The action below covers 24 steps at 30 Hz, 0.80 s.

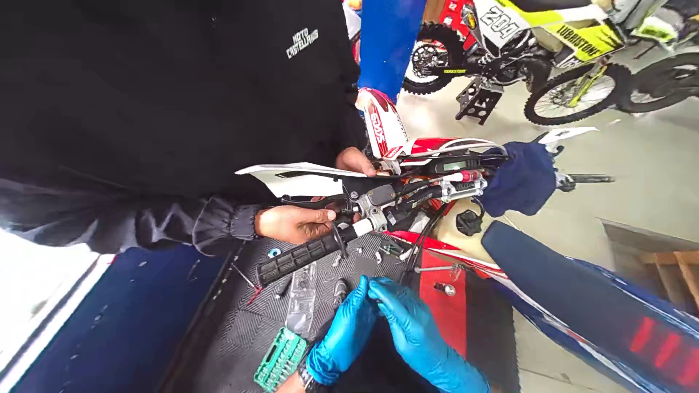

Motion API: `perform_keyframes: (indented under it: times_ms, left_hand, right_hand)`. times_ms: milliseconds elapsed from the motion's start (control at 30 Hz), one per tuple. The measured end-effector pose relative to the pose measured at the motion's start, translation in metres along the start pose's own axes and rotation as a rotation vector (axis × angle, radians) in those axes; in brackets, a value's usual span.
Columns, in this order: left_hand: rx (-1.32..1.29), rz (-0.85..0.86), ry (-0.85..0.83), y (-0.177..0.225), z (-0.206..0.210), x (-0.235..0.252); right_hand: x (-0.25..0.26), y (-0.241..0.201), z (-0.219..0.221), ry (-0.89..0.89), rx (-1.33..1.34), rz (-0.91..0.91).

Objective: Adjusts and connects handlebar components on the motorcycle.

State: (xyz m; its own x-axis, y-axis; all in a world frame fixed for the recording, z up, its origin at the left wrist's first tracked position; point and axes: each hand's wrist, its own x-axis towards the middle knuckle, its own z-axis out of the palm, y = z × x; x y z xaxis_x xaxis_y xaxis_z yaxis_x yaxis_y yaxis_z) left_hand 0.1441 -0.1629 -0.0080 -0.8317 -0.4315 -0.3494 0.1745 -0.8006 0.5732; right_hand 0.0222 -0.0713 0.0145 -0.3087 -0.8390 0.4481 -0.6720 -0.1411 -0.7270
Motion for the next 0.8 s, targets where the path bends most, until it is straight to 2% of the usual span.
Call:
perform_keyframes:
  times_ms: [100, 200, 467, 600, 800]
  left_hand:
    - [-0.105, 0.074, 0.113, -0.005, 0.022, 0.003]
    - [-0.119, 0.114, 0.297, -0.017, 0.036, 0.007]
    - [0.047, 0.246, 0.534, -0.039, 0.065, -0.003]
    - [0.154, 0.338, 0.522, -0.054, 0.063, -0.011]
    - [0.135, 0.408, 0.532, -0.058, 0.065, -0.014]
  right_hand:
    - [-0.002, 0.018, 0.006, 0.027, -0.058, -0.091]
    - [-0.010, 0.033, 0.007, 0.015, -0.031, -0.109]
    - [-0.013, 0.051, 0.004, 0.013, 0.153, -0.123]
    - [-0.010, 0.055, 0.005, -0.043, 0.294, -0.060]
    - [-0.005, 0.057, 0.000, -0.121, 0.418, -0.066]
